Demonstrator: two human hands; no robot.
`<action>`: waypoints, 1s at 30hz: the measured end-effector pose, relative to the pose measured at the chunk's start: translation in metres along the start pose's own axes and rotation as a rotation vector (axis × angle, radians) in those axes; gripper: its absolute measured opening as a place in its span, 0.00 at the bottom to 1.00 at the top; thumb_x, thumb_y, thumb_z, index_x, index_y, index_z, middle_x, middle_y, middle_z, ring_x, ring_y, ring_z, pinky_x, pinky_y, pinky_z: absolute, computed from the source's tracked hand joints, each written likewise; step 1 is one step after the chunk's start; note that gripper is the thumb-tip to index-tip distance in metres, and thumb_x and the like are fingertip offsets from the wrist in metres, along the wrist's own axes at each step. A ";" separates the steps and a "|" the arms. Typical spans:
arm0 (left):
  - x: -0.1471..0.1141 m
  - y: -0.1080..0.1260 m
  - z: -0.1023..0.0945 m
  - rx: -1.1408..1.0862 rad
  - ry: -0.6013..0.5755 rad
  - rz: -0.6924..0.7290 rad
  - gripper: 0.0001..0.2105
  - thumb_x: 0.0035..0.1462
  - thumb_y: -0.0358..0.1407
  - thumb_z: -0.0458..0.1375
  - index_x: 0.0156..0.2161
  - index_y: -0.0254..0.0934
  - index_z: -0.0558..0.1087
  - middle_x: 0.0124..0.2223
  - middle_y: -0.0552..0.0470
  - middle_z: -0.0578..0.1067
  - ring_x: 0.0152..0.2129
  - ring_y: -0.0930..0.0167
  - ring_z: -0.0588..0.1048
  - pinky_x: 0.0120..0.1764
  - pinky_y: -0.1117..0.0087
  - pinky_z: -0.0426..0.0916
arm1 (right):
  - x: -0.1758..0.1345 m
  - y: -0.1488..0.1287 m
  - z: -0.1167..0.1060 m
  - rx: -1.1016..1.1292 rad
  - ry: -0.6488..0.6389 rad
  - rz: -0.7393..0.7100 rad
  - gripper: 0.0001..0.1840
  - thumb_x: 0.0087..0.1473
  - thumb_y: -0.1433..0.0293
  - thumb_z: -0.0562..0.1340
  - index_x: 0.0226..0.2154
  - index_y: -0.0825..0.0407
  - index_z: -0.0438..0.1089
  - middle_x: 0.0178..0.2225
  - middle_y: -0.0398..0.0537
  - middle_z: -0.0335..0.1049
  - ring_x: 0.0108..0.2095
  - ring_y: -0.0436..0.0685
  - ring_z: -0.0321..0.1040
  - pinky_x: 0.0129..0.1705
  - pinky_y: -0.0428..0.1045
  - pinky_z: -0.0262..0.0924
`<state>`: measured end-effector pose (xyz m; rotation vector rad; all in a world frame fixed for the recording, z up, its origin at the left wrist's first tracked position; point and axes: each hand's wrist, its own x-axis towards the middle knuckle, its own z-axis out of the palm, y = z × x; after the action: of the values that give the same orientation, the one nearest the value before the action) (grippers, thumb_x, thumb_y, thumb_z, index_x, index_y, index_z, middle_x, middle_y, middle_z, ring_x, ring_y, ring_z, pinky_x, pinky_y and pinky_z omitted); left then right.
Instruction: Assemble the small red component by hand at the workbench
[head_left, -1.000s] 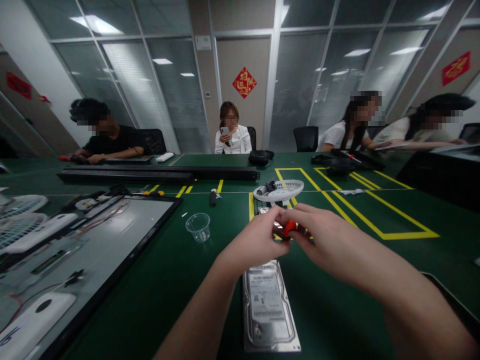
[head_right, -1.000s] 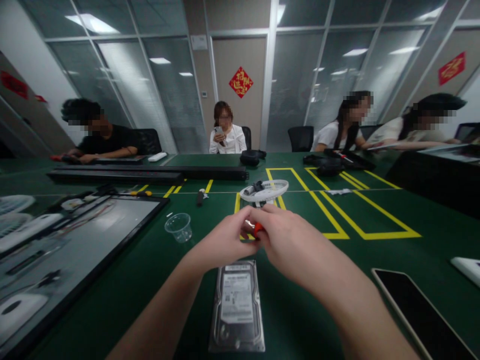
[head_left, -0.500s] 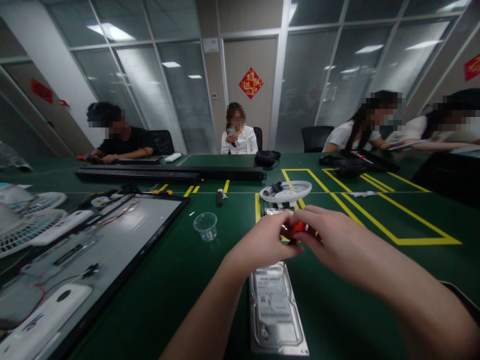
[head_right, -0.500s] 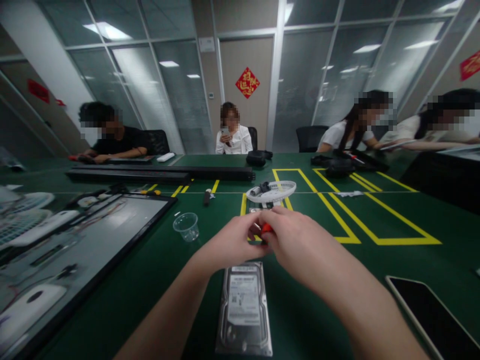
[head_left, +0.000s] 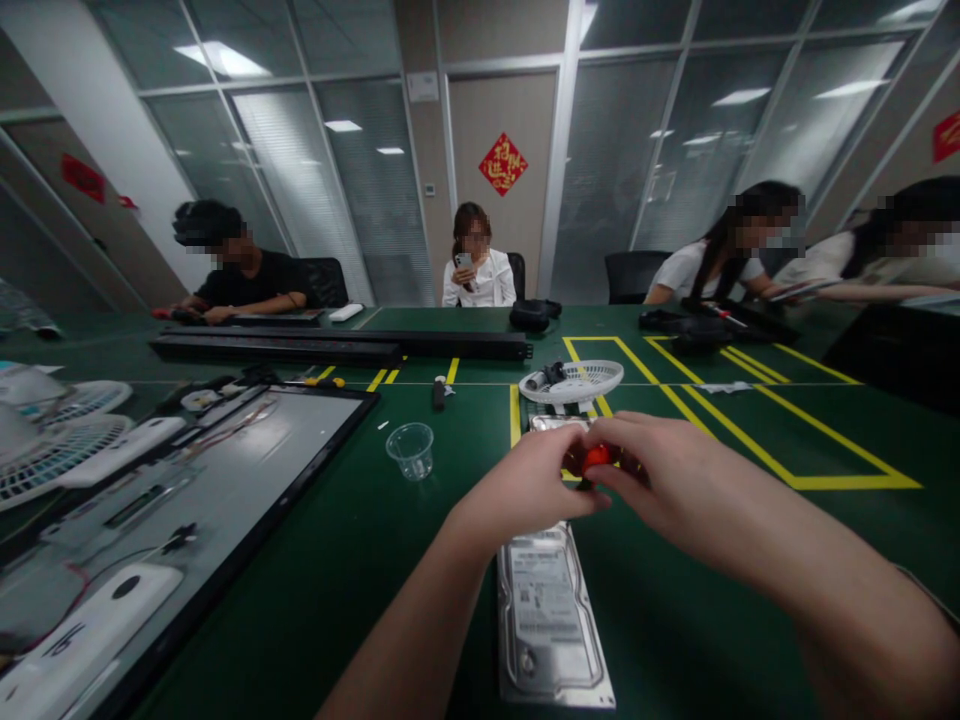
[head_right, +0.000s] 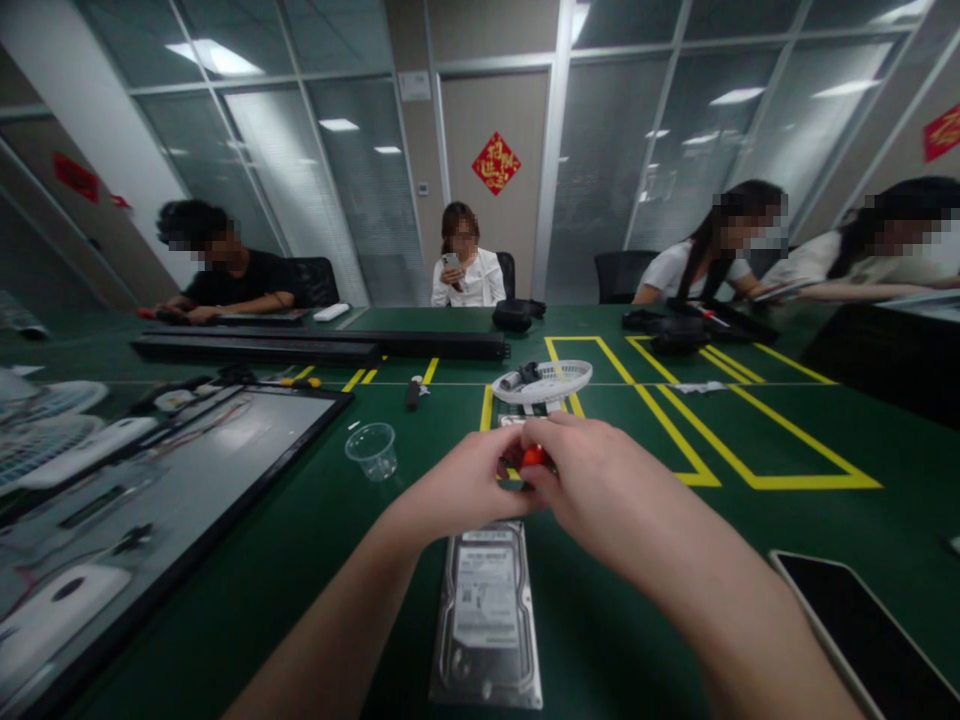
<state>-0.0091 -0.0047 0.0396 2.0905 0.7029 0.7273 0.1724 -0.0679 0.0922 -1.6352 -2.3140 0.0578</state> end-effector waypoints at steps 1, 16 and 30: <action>0.000 0.000 0.000 0.012 -0.013 -0.006 0.14 0.54 0.32 0.69 0.46 0.35 0.78 0.47 0.44 0.83 0.43 0.61 0.81 0.44 0.64 0.73 | 0.000 0.000 0.000 -0.007 -0.010 0.026 0.06 0.65 0.71 0.66 0.43 0.49 0.80 0.40 0.52 0.80 0.40 0.64 0.77 0.38 0.55 0.66; 0.001 -0.001 0.000 -0.024 -0.031 -0.014 0.11 0.56 0.31 0.68 0.45 0.34 0.78 0.45 0.44 0.84 0.41 0.62 0.81 0.42 0.64 0.73 | 0.000 0.001 -0.002 -0.019 -0.027 0.067 0.04 0.64 0.67 0.68 0.42 0.49 0.79 0.38 0.51 0.80 0.38 0.64 0.77 0.37 0.54 0.65; 0.001 0.000 0.001 -0.045 -0.036 -0.025 0.11 0.57 0.30 0.66 0.46 0.35 0.78 0.45 0.45 0.84 0.41 0.63 0.82 0.43 0.65 0.73 | 0.000 0.002 0.001 0.002 0.014 0.042 0.06 0.64 0.71 0.67 0.44 0.48 0.78 0.41 0.51 0.80 0.40 0.63 0.77 0.38 0.55 0.65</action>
<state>-0.0081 -0.0046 0.0396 2.0459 0.6852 0.6839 0.1742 -0.0672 0.0912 -1.6778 -2.2688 0.0586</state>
